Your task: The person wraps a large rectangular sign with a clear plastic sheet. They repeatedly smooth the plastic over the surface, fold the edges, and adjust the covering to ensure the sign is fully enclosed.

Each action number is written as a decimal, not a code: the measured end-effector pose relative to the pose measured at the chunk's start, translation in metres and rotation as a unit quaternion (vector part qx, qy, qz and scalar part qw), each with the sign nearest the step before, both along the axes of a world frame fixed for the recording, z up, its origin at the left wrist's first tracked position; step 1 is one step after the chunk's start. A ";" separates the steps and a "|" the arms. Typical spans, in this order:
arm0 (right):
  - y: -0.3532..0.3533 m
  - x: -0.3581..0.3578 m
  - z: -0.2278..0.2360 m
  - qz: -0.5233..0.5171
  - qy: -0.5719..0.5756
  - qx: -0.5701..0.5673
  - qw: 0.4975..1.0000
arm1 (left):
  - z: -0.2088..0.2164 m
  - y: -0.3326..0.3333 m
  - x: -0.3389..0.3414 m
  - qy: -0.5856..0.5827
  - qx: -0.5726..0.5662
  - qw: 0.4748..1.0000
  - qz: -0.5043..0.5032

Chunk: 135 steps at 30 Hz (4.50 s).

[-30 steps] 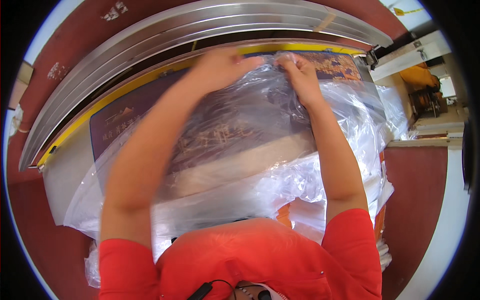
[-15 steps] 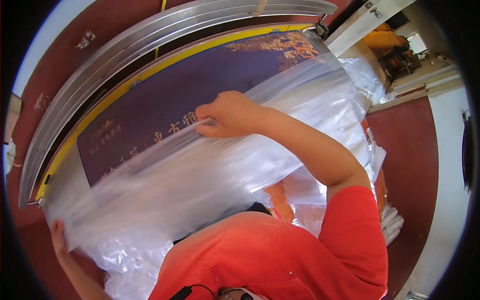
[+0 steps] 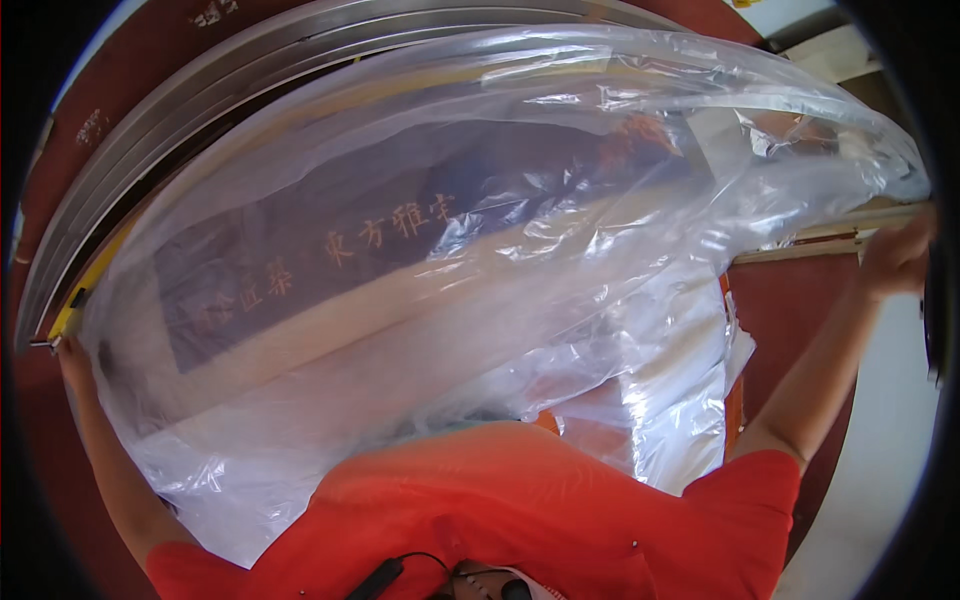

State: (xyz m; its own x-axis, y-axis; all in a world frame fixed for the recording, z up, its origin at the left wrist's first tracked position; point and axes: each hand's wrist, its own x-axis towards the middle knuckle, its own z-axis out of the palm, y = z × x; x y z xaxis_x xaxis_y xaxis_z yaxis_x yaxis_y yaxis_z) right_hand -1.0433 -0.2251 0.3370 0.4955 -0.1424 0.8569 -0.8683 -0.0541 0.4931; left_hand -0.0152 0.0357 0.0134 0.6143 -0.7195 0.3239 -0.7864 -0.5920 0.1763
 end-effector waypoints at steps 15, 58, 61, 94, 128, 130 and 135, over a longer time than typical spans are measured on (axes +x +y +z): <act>-0.105 0.076 -0.252 0.092 -0.019 0.609 0.787 | -0.008 0.034 -0.055 -0.040 0.057 0.993 0.097; 0.106 0.083 -0.245 -0.099 -0.346 0.755 0.548 | -0.028 -0.008 -0.041 0.013 0.011 0.994 0.107; 0.117 0.097 -0.232 -0.145 -0.022 0.814 0.562 | -0.033 0.002 -0.024 0.013 -0.013 0.995 0.093; -0.080 0.185 -0.259 0.184 -0.520 0.575 0.604 | 0.014 0.032 -0.010 -0.021 -0.199 0.976 0.091; -0.147 0.230 -0.237 0.155 -0.512 0.354 0.767 | 0.031 -0.098 -0.031 0.534 -0.298 0.786 0.095; -0.110 0.277 -0.225 0.239 -0.363 0.417 0.798 | 0.054 -0.081 -0.030 0.520 -0.280 0.802 0.087; -0.005 0.331 -0.232 0.333 -0.018 0.565 0.754 | 0.091 0.040 0.023 0.369 -0.096 0.912 0.149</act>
